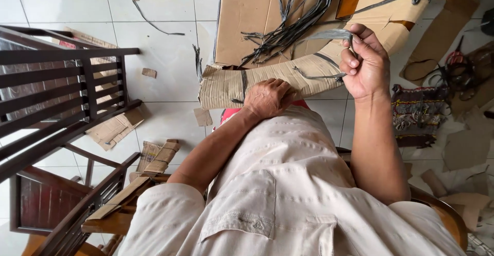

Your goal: Wrapping a wooden chair frame with protective cardboard and securing it with plastic ties using a utility knife and a packing hook.

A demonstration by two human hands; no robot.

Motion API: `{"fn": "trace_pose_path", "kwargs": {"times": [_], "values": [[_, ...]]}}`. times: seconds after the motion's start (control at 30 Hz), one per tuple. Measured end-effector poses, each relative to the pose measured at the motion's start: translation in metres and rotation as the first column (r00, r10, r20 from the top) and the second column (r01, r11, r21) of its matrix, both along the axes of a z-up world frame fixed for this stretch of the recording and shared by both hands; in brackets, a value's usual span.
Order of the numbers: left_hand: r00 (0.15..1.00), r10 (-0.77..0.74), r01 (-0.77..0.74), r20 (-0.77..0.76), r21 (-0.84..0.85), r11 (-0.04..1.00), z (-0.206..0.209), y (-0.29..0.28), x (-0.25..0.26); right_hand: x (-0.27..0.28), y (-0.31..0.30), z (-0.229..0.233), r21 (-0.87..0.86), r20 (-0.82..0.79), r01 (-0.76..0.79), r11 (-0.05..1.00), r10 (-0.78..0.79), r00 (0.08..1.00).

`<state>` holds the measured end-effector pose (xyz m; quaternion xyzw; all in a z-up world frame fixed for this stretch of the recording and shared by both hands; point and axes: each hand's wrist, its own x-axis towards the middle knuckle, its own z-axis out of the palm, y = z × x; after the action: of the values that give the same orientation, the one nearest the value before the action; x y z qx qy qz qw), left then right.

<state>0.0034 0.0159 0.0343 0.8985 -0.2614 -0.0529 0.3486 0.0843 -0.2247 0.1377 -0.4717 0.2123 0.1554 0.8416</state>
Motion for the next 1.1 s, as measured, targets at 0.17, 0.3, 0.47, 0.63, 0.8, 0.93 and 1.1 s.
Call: {"fn": "trace_pose_path", "kwargs": {"times": [0.17,0.3,0.47,0.63,0.8,0.93,1.1], "values": [[0.999,-0.018,0.019,0.035,-0.037,0.999,-0.005,0.003,-0.007,-0.004,0.002,0.0,0.006,0.015,-0.015,1.0,0.015,1.0],[1.0,0.018,-0.018,0.013,-0.011,1.0,-0.01,0.0,-0.006,-0.006,0.007,-0.003,-0.003,0.028,-0.032,0.999,0.032,0.999],[0.999,0.019,-0.018,0.029,-0.034,0.999,-0.009,0.0,-0.004,-0.012,0.01,-0.004,0.007,0.022,-0.029,1.0,0.028,0.999],[0.997,0.029,-0.027,0.066,-0.043,0.999,-0.006,-0.001,-0.003,-0.021,0.009,-0.006,0.009,0.018,-0.017,1.0,0.017,1.0],[0.999,0.021,-0.018,0.033,-0.097,0.995,-0.008,-0.001,-0.002,-0.028,0.006,-0.006,0.018,0.005,0.009,1.0,-0.009,1.0],[0.992,0.086,-0.097,-0.088,-0.127,0.987,0.0,0.001,0.003,-0.033,0.007,0.0,0.031,0.003,0.007,0.999,-0.007,1.0],[0.874,0.151,-0.283,-0.463,-0.231,0.931,0.037,0.004,0.015,-0.04,0.016,0.009,-0.039,-0.032,-0.001,0.999,0.0,0.999]]}}
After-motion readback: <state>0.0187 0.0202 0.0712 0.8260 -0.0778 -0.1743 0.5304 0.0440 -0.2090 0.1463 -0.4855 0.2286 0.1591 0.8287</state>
